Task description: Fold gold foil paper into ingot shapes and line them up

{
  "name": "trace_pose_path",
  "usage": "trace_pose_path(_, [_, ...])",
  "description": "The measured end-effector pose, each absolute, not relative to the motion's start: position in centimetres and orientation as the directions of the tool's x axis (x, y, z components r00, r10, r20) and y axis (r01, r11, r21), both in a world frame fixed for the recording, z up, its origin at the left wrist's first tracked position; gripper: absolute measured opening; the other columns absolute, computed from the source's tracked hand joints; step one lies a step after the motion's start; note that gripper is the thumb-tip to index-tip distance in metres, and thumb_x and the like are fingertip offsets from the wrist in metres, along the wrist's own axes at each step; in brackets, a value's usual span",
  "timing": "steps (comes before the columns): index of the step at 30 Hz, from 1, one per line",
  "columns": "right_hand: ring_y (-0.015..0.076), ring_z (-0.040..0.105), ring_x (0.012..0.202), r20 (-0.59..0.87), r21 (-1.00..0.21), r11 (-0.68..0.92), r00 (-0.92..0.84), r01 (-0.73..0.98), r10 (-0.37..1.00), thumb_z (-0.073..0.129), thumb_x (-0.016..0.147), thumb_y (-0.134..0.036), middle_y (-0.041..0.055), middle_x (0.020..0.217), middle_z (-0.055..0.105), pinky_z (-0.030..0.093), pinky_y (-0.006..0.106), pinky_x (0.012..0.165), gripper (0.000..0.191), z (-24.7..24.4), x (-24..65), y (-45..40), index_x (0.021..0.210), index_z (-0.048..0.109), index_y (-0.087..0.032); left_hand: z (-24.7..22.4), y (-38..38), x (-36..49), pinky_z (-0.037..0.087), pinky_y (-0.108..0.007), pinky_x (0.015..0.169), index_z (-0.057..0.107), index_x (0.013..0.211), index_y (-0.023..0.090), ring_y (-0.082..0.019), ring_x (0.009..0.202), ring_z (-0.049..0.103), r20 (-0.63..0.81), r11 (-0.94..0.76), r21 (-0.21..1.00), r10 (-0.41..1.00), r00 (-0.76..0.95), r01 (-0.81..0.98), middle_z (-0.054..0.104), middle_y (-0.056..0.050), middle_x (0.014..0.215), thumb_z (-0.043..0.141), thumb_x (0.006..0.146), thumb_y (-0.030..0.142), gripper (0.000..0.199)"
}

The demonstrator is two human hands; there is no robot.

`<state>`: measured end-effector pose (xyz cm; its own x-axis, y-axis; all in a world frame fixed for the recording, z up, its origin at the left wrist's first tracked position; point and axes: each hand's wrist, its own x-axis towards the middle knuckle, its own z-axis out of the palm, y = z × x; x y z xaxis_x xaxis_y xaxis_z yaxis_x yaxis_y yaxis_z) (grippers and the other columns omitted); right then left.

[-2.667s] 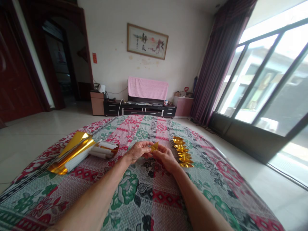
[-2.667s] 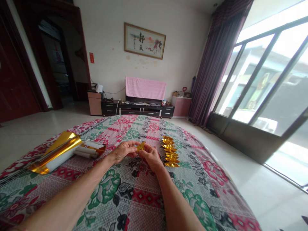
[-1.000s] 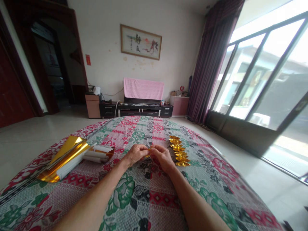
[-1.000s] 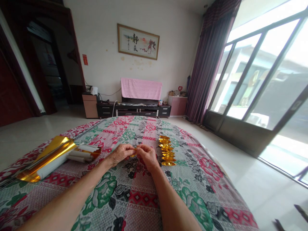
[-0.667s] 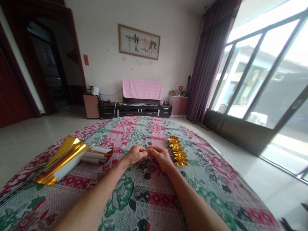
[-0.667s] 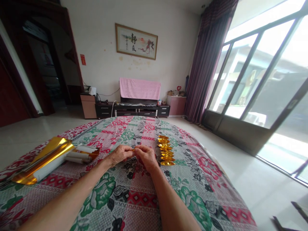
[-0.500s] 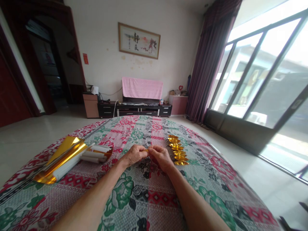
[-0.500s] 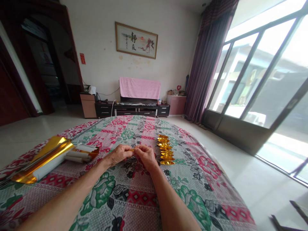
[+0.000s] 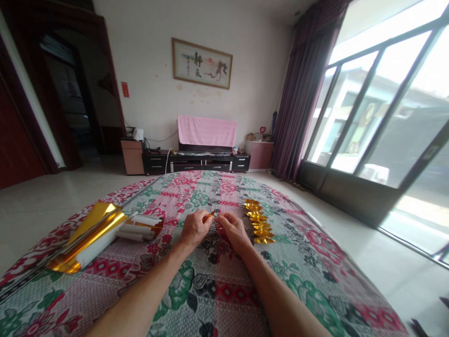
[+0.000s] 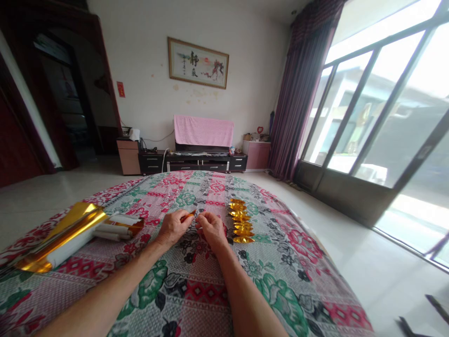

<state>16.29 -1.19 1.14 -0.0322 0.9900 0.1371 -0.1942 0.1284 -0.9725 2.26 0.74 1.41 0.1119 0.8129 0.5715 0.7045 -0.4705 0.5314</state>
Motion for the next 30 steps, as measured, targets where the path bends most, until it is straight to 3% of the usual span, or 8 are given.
trace_pose_path(3, [0.0110, 0.054, 0.060, 0.176, -0.977, 0.166, -0.069, -0.132, 0.982, 0.066, 0.065, -0.045, -0.0013, 0.065, 0.061, 0.045, 0.020, 0.055, 0.029, 1.1, 16.1, -1.3, 0.069, 0.062, -0.016, 1.3, 0.5, 2.5, 0.033, -0.023, 0.061, 0.060, 0.068, 0.016, -0.013, 0.063, 0.051, 0.628, -0.468, 0.375, 0.763, 0.152, 0.800, 0.059, -0.003, 0.067, 0.047, 0.082, 0.023, 0.020])
trace_pose_path(6, [0.0121, 0.057, 0.063, 0.222, -0.972, 0.212, -0.097, -0.102, 0.970, 0.064, 0.069, -0.043, -0.0015, 0.065, 0.063, 0.045, 0.021, 0.058, 0.026, 0.9, 16.1, -1.2, 0.074, 0.066, -0.018, 1.5, 0.1, 2.5, 0.034, -0.024, 0.061, 0.060, 0.071, 0.017, -0.013, 0.066, 0.053, 0.637, -0.458, 0.267, 0.744, 0.201, 0.848, 0.059, -0.004, 0.070, 0.043, 0.086, 0.023, 0.024])
trace_pose_path(15, [0.0185, 0.062, 0.082, 0.249, -0.965, 0.242, -0.064, -0.105, 0.966, 0.061, 0.071, -0.041, 0.0024, 0.081, 0.069, 0.048, 0.025, 0.066, 0.031, 0.6, 16.3, -1.1, 0.091, 0.069, -0.019, 1.7, -0.4, 2.6, 0.033, -0.025, 0.054, 0.057, 0.078, 0.019, -0.014, 0.066, 0.056, 0.612, -0.418, 0.085, 0.738, 0.283, 0.904, 0.058, -0.003, 0.078, 0.034, 0.091, 0.029, 0.029])
trace_pose_path(22, [0.0147, 0.059, 0.069, 0.274, -0.958, 0.267, -0.059, -0.104, 0.960, 0.059, 0.073, -0.039, 0.0009, 0.077, 0.068, 0.047, 0.025, 0.065, 0.030, 0.8, 16.5, -1.1, 0.091, 0.071, -0.017, 1.9, -1.0, 3.2, 0.040, -0.024, 0.058, 0.056, 0.087, 0.018, -0.016, 0.072, 0.057, 0.571, -0.476, 0.090, 0.744, 0.346, 0.875, 0.058, -0.006, 0.084, 0.034, 0.089, 0.037, 0.029])
trace_pose_path(30, [0.0131, 0.057, 0.070, 0.307, -0.945, 0.298, -0.047, -0.136, 0.951, 0.061, 0.071, -0.036, 0.0001, 0.076, 0.067, 0.044, 0.022, 0.067, 0.026, 1.4, 16.7, -1.3, 0.086, 0.071, -0.017, 1.6, -1.2, 3.4, 0.046, -0.028, 0.073, 0.053, 0.095, 0.016, -0.019, 0.082, 0.057, 0.577, -0.611, 0.227, 0.712, 0.401, 0.758, 0.055, -0.007, 0.087, 0.044, 0.083, 0.033, 0.023])
